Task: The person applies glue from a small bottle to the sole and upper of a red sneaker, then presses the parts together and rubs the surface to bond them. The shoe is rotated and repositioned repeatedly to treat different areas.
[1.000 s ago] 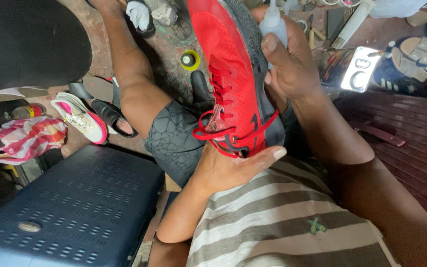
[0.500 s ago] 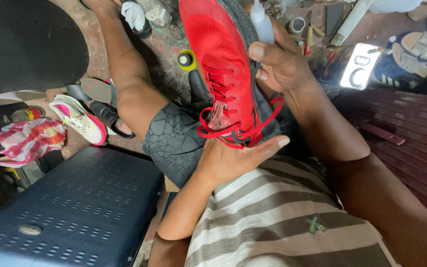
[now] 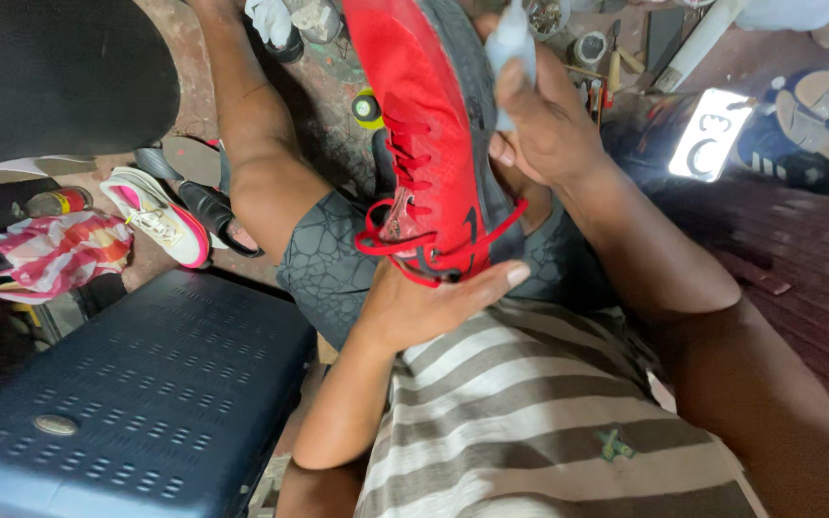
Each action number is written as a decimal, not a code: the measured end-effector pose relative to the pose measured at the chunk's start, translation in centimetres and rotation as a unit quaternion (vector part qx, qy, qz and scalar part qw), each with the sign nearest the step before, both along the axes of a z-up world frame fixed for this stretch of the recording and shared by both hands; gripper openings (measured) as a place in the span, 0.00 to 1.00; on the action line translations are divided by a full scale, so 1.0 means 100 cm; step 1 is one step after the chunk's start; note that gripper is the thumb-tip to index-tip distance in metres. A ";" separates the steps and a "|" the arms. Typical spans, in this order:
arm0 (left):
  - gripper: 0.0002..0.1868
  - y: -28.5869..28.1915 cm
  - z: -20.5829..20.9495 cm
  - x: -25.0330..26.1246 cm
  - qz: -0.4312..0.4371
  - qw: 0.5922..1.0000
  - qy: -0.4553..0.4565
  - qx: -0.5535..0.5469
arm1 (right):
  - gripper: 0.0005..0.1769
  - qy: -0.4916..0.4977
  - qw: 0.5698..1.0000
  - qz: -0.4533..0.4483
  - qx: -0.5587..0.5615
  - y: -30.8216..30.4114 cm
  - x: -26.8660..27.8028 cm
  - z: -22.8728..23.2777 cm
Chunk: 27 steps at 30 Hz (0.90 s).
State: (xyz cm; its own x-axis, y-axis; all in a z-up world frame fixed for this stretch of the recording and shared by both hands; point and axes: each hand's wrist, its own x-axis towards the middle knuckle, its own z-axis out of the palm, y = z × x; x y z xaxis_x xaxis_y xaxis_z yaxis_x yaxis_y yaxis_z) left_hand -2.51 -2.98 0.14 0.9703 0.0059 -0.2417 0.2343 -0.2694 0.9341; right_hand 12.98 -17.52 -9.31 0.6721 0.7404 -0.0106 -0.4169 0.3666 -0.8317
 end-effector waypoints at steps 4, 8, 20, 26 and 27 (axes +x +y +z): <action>0.20 0.018 0.012 -0.006 -0.057 0.993 -0.076 0.066 | 0.30 -0.066 0.991 -0.078 -0.084 -0.014 0.003 0.005; 0.24 0.042 0.021 -0.006 -0.069 0.997 -0.001 0.019 | 0.27 -0.177 0.980 -0.037 -0.076 -0.030 0.020 0.023; 0.26 0.095 0.046 -0.001 -0.222 0.974 -0.024 0.025 | 0.23 -0.202 0.975 -0.012 -0.092 -0.048 0.019 0.074; 0.26 0.097 0.060 0.006 -0.244 0.953 0.140 0.115 | 0.24 -0.283 0.950 -0.033 -0.126 -0.060 0.025 0.065; 0.26 0.095 0.062 0.008 -0.255 0.938 0.195 0.133 | 0.24 -0.291 0.948 -0.035 -0.123 -0.062 0.025 0.062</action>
